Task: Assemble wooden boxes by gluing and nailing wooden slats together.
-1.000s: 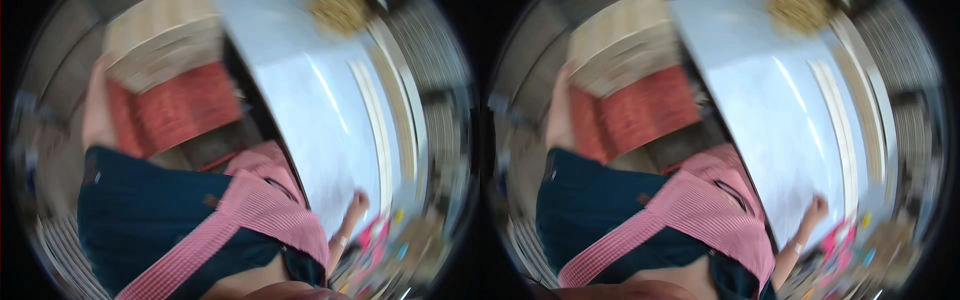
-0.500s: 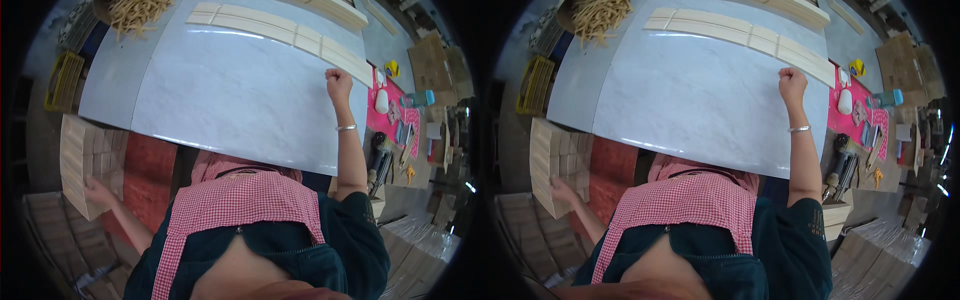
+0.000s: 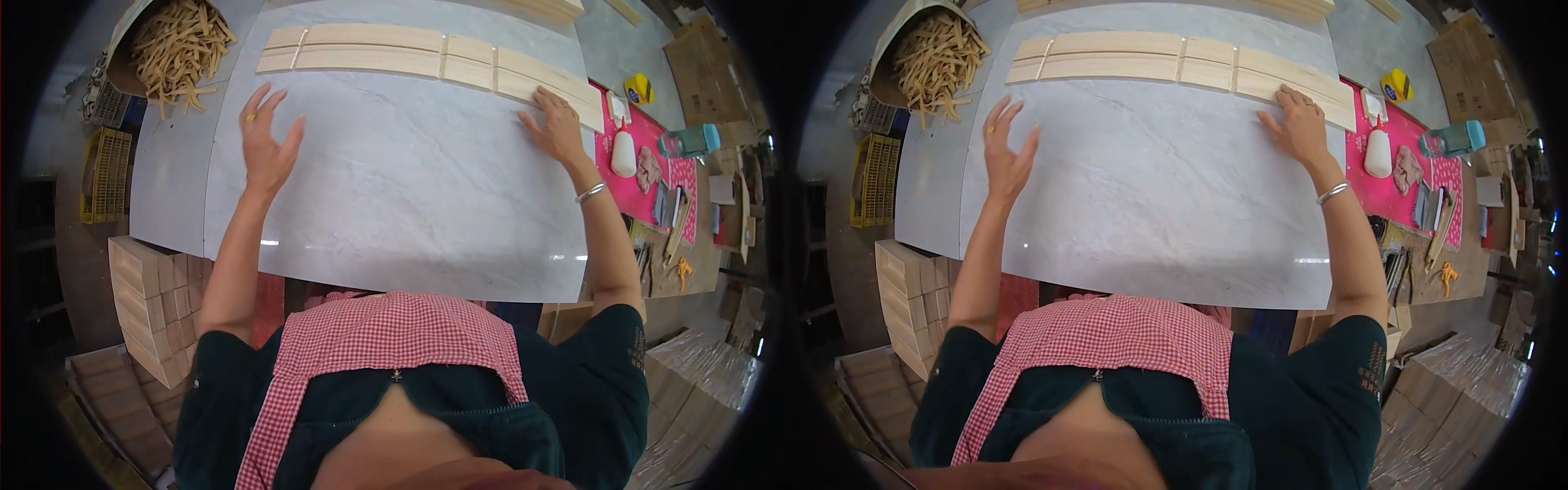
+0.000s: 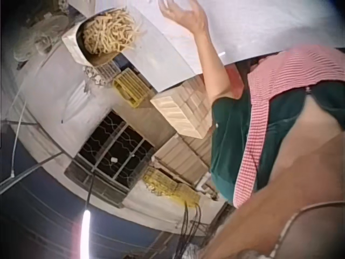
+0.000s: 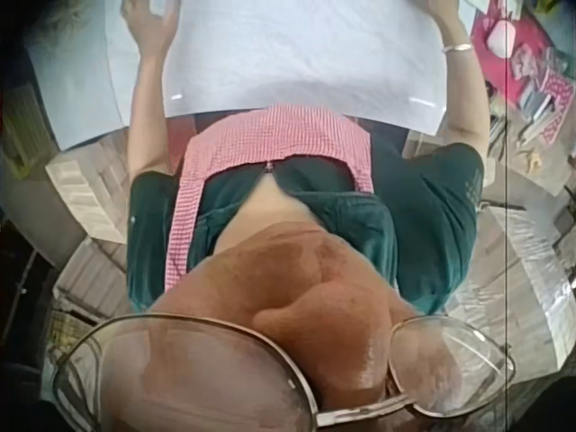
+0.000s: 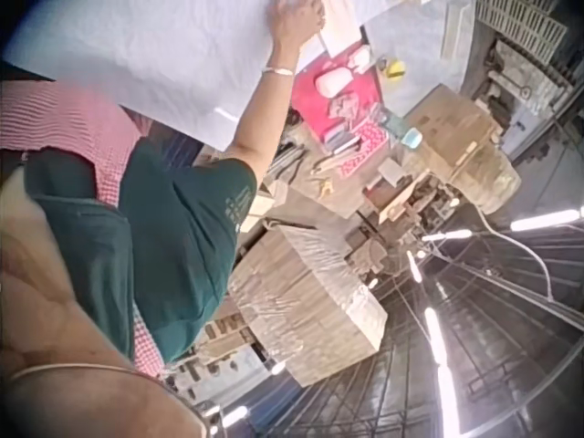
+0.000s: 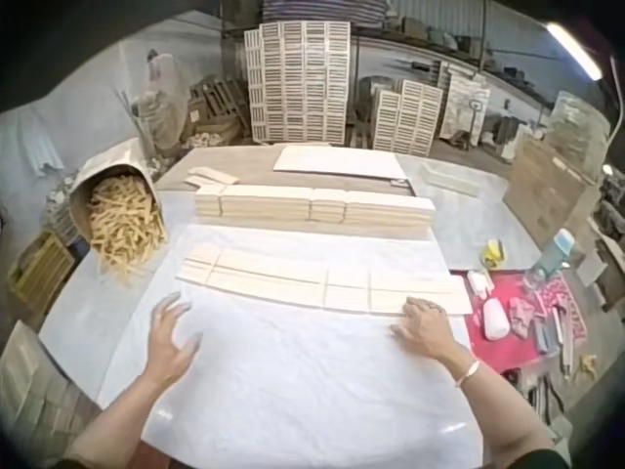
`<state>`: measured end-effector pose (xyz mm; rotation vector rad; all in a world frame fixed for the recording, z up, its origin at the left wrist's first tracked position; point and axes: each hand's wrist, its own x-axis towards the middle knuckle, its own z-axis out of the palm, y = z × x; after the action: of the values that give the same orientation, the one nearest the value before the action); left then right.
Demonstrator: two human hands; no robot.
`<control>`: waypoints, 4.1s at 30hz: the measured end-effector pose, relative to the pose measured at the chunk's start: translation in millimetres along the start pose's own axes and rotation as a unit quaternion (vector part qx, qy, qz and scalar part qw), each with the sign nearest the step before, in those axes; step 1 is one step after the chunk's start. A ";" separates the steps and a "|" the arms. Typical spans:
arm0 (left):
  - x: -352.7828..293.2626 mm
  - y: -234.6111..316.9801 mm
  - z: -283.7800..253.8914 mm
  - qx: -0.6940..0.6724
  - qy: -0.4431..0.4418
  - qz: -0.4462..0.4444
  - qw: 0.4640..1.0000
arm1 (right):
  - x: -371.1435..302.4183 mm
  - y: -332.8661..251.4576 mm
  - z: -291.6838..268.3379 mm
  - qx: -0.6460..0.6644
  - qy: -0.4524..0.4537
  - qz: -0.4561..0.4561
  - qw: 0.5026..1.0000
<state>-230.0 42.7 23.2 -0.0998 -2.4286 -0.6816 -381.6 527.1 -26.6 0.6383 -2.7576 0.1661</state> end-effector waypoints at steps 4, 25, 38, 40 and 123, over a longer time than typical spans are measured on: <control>43.0 -6.3 41.6 0.001 -0.063 0.059 0.996 | 8.6 -1.1 -15.0 0.030 -0.050 0.012 0.998; 125.8 -110.3 26.5 0.364 -0.300 0.095 0.876 | -7.9 10.9 -69.4 0.077 -0.275 0.045 0.957; 21.3 -38.3 -57.0 0.173 -0.418 0.007 0.892 | -67.8 -120.3 -80.6 0.064 -0.097 0.118 0.986; -4.7 -34.7 -63.2 0.146 -0.400 -0.006 0.905 | -73.9 -146.5 -77.3 0.107 -0.103 0.102 0.984; -105.2 14.6 -3.7 -0.666 0.037 -0.304 0.680 | -48.7 -370.3 -38.3 0.225 -0.059 -0.319 0.919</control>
<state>-139.3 62.7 -28.3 0.1759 -1.3078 -2.5443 -164.8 222.8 10.3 1.6699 -2.4569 0.6330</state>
